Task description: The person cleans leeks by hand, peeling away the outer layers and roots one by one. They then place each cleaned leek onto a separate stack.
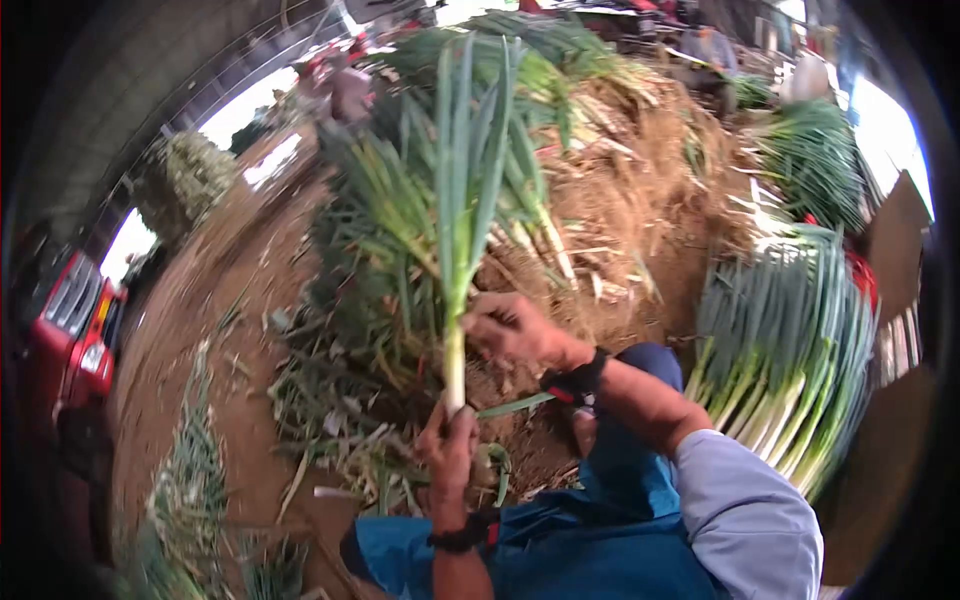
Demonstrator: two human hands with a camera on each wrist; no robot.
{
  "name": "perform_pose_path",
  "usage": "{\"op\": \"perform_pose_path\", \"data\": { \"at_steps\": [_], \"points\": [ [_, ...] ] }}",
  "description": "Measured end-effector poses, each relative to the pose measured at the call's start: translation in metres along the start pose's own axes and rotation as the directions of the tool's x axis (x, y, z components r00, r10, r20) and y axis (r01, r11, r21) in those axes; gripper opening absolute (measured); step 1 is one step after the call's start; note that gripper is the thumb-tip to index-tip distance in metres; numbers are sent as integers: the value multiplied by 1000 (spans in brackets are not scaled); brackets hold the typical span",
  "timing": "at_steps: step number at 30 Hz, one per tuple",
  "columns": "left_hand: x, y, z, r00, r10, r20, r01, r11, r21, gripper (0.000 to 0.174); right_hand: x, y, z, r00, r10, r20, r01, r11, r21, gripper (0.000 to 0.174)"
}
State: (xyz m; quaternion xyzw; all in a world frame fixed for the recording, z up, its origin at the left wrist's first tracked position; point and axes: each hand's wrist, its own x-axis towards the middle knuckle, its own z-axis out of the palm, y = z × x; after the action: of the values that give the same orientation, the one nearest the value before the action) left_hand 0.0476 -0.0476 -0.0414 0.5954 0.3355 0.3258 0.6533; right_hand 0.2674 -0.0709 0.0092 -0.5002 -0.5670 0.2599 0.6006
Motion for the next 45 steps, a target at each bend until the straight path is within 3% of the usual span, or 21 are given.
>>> {"op": "perform_pose_path", "data": {
  "at_steps": [2,4,6,10,13,16,17,18,20,22,23,25,26,27,28,31,32,34,37,41,45],
  "points": [
    [1,1,-3,998,31,48,-26,994,-108,17,3,8,1,994,-105,11,106,989,-105,21],
    [2,3,-3,998,21,56,-9,979,-205,22,-4,6,5,917,-386,99,398,883,-248,12],
    [8,3,-6,999,-5,48,19,958,-286,24,-20,-1,27,844,-444,300,513,832,-211,6],
    [18,-11,-15,997,-21,-77,-5,947,-322,29,-43,-25,41,771,-359,526,504,849,-160,15],
    [13,8,-19,988,-64,-142,34,978,-204,31,-49,-16,35,625,-94,775,424,875,-235,23],
    [13,-13,-28,970,-86,-227,56,989,-139,32,-30,56,10,790,-110,603,252,955,-157,38],
    [11,-18,-35,996,34,-78,-36,999,-22,37,-25,40,-4,931,10,365,30,994,-103,43],
    [13,-22,-30,990,-14,-138,19,999,31,37,-17,17,-11,983,142,119,-147,989,32,48],
    [-1,-27,-41,997,-83,2,83,996,-19,40,-2,-1,-19,951,302,68,-307,888,343,50],
    [-12,-18,-21,962,-242,-127,242,970,-16,42,7,3,-13,963,266,31,-237,790,566,46],
    [-7,-23,-22,984,-130,-122,155,962,225,42,9,4,-13,941,332,66,-313,781,541,41],
    [11,-31,-26,996,83,-17,-52,760,648,43,6,14,-2,966,237,-103,-151,842,518,34],
    [20,-29,-20,900,428,79,-325,540,776,43,7,24,5,971,154,-181,-49,876,480,32],
    [36,-29,-20,811,575,108,-405,417,813,42,13,30,12,962,93,-258,27,903,428,29],
    [49,-29,-18,696,703,148,-462,280,842,44,8,37,12,968,196,-159,-101,877,469,27],
    [55,6,16,871,488,56,-284,406,868,47,-3,17,17,950,264,-165,-161,870,466,30],
    [60,3,18,862,503,61,-307,421,854,45,5,48,31,943,56,-328,77,922,379,30],
    [67,-3,23,846,528,70,-350,452,820,41,4,43,25,930,69,-360,63,938,340,31],
    [63,-11,28,780,607,150,-462,398,793,37,-23,7,-3,965,227,-133,-114,816,567,31],
    [58,-5,38,674,681,287,-612,297,733,38,-22,35,0,909,360,-211,-206,827,523,27],
    [67,-16,46,813,581,28,-344,441,829,35,-30,28,-10,918,360,-166,-187,762,619,28]
  ]
}}
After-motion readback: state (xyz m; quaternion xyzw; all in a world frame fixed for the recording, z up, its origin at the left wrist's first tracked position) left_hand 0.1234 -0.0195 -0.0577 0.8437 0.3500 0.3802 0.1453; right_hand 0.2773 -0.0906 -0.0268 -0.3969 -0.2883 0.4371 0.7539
